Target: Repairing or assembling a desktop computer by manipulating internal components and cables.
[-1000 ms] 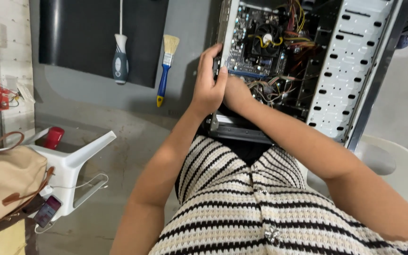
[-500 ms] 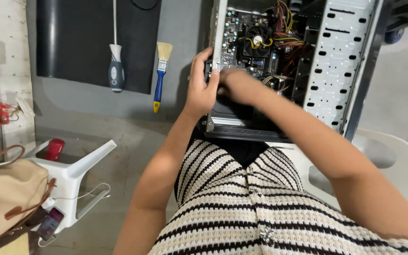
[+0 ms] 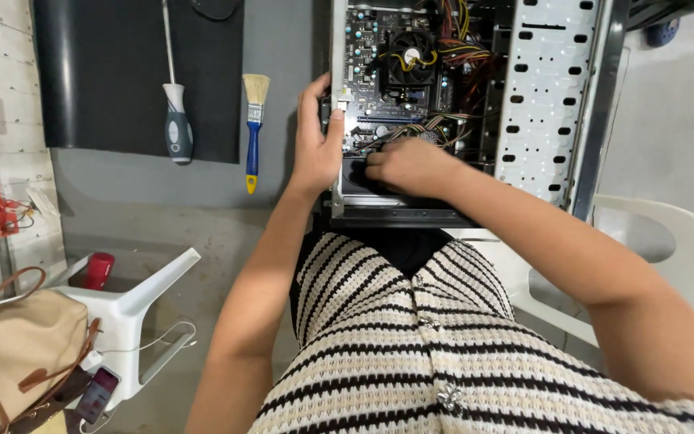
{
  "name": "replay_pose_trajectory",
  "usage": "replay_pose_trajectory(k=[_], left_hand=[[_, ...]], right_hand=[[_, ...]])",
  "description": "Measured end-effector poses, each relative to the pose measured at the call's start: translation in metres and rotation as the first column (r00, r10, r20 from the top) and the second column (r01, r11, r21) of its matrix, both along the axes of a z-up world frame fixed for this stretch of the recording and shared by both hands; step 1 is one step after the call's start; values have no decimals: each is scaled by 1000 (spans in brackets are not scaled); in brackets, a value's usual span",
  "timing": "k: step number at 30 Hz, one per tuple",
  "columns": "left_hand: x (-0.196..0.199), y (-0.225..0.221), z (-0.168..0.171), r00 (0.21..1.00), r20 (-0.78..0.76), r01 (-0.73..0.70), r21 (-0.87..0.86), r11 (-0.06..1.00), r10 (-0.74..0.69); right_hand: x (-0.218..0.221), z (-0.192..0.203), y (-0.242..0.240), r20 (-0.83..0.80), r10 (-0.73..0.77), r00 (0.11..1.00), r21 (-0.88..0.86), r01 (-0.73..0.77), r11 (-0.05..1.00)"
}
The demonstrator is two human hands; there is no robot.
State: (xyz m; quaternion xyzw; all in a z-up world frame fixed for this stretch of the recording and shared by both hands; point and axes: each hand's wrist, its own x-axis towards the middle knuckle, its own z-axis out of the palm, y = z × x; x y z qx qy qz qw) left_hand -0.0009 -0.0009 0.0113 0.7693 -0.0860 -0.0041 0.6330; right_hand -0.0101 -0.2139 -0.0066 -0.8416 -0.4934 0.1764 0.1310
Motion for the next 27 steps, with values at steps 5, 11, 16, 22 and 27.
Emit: replay_pose_trajectory(k=[5, 11, 16, 22, 27], left_hand=[[-1, 0, 2, 1000, -11, -16, 10, 1000, 16], [-1, 1, 0, 999, -33, -11, 7, 1000, 12], [-1, 1, 1, 998, -62, 1, 21, 1000, 0], [0, 1, -1, 997, -73, 2, 26, 1000, 0], [0, 2, -4, 999, -48, -5, -5, 1000, 5]], right_hand=[[4, -43, 2, 293, 31, 956, -398, 92, 913], [17, -30, -16, -32, -240, 970, -146, 233, 961], [23, -38, -19, -89, -237, 967, -213, 214, 953], [27, -46, -15, -28, -230, 973, -291, 212, 933], [31, -45, -15, -106, -289, 951, -194, 265, 944]])
